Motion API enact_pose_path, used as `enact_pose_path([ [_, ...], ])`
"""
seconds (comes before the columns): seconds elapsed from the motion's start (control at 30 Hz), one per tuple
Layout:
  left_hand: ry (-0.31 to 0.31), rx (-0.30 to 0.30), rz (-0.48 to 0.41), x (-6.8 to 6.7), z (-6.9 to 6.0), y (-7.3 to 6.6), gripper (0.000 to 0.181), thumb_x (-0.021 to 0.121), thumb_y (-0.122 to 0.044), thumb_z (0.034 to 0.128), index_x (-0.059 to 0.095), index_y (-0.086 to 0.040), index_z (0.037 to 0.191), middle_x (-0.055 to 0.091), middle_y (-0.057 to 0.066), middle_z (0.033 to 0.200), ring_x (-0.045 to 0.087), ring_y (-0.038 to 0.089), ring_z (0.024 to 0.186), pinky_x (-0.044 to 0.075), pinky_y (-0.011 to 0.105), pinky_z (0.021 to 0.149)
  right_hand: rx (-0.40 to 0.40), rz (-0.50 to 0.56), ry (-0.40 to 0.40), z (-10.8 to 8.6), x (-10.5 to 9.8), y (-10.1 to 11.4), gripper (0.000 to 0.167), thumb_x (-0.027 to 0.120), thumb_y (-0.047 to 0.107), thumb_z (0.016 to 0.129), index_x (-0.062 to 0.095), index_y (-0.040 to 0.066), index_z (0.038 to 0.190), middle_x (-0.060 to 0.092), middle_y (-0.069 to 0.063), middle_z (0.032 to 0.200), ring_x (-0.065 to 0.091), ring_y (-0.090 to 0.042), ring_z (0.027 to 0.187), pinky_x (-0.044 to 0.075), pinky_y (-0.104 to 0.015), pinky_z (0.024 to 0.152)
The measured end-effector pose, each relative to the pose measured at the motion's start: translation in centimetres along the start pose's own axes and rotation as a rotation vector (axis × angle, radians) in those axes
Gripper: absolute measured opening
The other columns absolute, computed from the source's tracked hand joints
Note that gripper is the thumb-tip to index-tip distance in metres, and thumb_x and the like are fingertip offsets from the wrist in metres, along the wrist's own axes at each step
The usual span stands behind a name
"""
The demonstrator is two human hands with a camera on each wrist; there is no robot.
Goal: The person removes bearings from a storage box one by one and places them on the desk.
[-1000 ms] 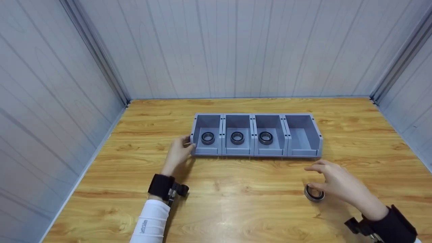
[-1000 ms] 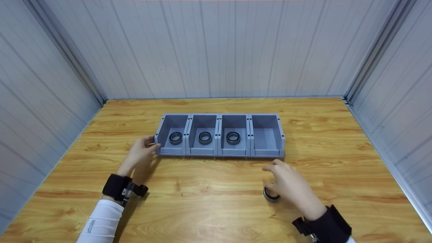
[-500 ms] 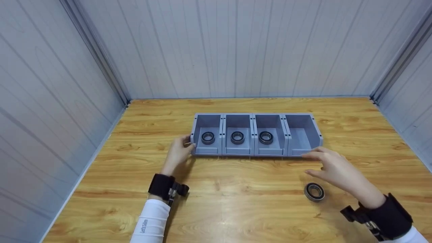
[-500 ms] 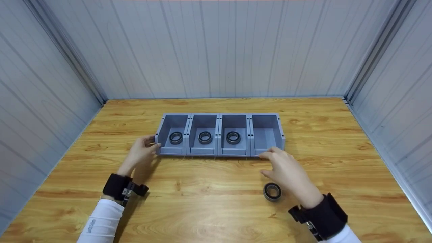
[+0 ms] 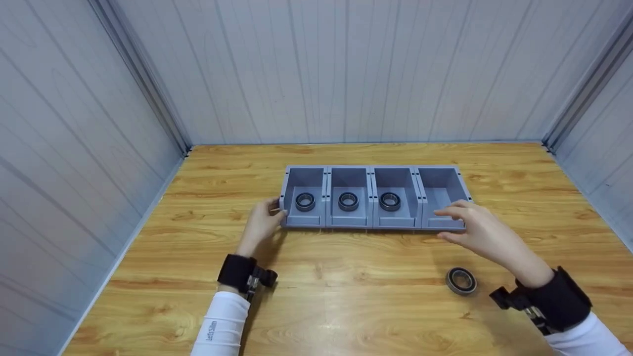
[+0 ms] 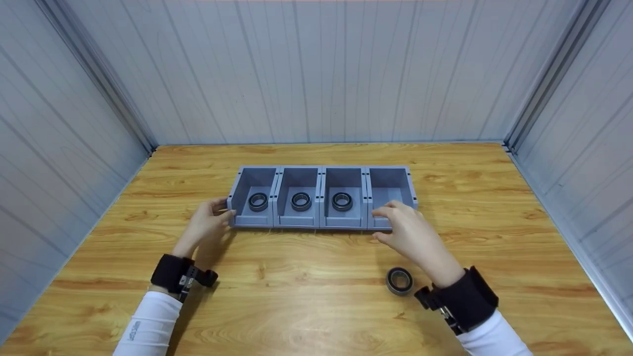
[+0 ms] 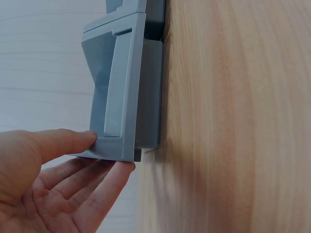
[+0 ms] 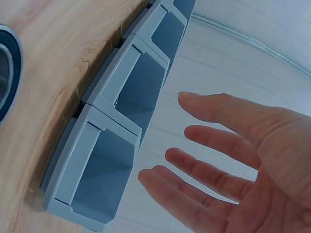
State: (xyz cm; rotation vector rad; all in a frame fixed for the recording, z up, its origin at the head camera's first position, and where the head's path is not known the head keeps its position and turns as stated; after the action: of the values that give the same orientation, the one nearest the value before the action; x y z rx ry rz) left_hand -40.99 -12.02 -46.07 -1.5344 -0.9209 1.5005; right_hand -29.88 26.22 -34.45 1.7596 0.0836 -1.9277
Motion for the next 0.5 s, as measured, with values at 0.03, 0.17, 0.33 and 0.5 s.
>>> enact_pose_path([
  [0.03, 0.001, -0.001, -0.002, 0.0, 0.0, 0.0, 0.049, 0.058, 0.001, 0.0974, 0.047, 0.016, 0.143, 0.058, 0.035, 0.14, 0.06, 0.045, 0.132, 0.054, 0.045, 0.111, 0.005, 0.005, 0.002, 0.1, 0.0, -0.1, 0.043, 0.077, 0.016, 0.09, 0.068, 0.002, 0.129, 0.067, -0.022, 0.12, 0.066, -0.04, 0.105, 0.06, -0.052, 0.084],
  [0.17, -0.002, 0.001, -0.001, 0.0, 0.0, -0.1, 0.049, 0.058, 0.002, 0.097, 0.047, 0.016, 0.142, 0.058, 0.035, 0.14, 0.06, 0.045, 0.132, 0.053, 0.045, 0.112, 0.016, 0.02, 0.003, 0.7, -0.1, -0.2, 0.044, 0.078, 0.016, 0.09, 0.068, 0.001, 0.13, 0.067, -0.024, 0.122, 0.067, -0.042, 0.106, 0.06, -0.054, 0.086],
  [0.33, -0.006, -0.001, 0.002, 0.0, 0.0, -0.1, 0.048, 0.058, 0.002, 0.0969, 0.047, 0.016, 0.142, 0.059, 0.035, 0.139, 0.06, 0.045, 0.131, 0.054, 0.045, 0.112, 0.02, 0.018, 0.001, 1.4, -0.2, -0.2, 0.044, 0.077, 0.015, 0.09, 0.067, 0.001, 0.131, 0.067, -0.024, 0.121, 0.066, -0.04, 0.105, 0.061, -0.051, 0.081],
  [0.5, -0.003, -0.004, -0.005, 0.0, -0.1, -0.1, 0.048, 0.058, 0.002, 0.097, 0.048, 0.015, 0.142, 0.058, 0.035, 0.14, 0.06, 0.045, 0.132, 0.053, 0.045, 0.112, 0.021, 0.024, 0.002, 2.2, -0.2, -0.1, 0.044, 0.077, 0.014, 0.091, 0.067, 0.0, 0.131, 0.067, -0.025, 0.12, 0.066, -0.041, 0.105, 0.06, -0.05, 0.079],
])
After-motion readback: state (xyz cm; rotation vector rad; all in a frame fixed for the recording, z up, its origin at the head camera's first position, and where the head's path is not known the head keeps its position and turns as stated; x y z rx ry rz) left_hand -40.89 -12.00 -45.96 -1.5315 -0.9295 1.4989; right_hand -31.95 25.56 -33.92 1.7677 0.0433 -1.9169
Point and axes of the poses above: each hand's wrist, its own z-axis towards the middle knuckle, its own x-axis out of the palm, y = z × x, the point moved 10 cm from there along z, towards the middle knuckle
